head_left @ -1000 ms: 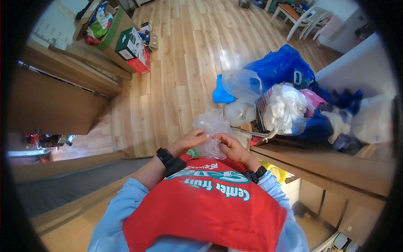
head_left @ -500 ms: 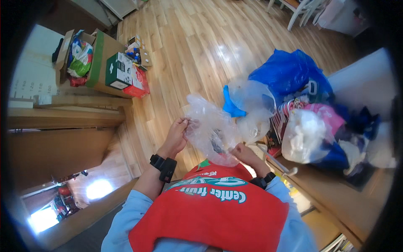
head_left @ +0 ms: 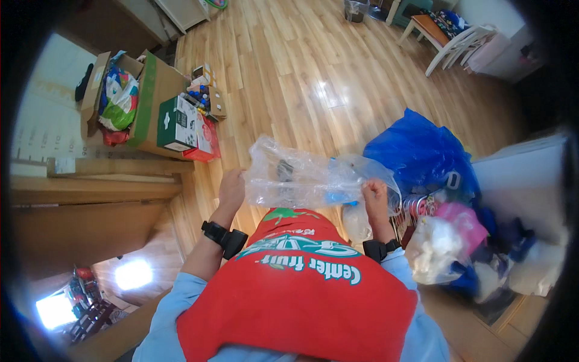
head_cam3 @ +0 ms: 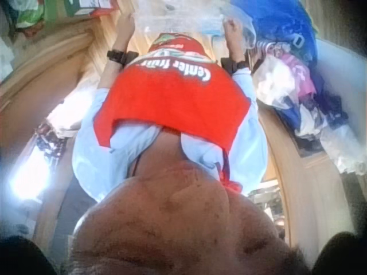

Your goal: The person takes a plastic liner from a storage bag in the kitchen, walks to a small trash can in a living area, and fits the liner over the edges of the can by hand.

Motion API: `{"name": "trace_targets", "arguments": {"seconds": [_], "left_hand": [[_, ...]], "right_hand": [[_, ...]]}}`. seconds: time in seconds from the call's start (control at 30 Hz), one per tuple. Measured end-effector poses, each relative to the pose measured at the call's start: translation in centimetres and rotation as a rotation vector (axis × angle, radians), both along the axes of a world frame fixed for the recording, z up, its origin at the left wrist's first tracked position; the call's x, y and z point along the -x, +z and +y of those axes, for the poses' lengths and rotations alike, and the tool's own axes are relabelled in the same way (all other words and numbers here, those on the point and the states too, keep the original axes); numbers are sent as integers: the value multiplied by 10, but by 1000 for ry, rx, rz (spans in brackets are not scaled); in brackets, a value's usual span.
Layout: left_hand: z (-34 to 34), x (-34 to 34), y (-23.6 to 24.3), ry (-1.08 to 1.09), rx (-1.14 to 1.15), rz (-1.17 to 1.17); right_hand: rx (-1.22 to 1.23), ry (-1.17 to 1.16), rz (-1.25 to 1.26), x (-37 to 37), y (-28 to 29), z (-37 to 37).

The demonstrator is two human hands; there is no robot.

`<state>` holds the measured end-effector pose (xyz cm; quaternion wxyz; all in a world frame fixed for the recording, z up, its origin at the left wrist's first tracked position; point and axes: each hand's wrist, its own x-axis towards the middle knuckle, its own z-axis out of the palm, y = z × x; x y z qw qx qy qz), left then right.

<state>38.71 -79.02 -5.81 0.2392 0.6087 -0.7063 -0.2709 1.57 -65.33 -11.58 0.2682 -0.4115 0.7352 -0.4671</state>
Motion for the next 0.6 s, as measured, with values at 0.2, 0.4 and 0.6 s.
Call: {"name": "trace_targets", "arguments": {"seconds": [0.2,0.4,0.6], "left_hand": [[-164,22,-19,-54,-148,195],[-309,93,45,42,-944,1141],[-416,167,58,-283,-1056,925]], "right_hand": [[-38,15,-291,2,16,-126],[-162,571,286,27,37,-205],[-751,266,-311,42,39,-285]]}}
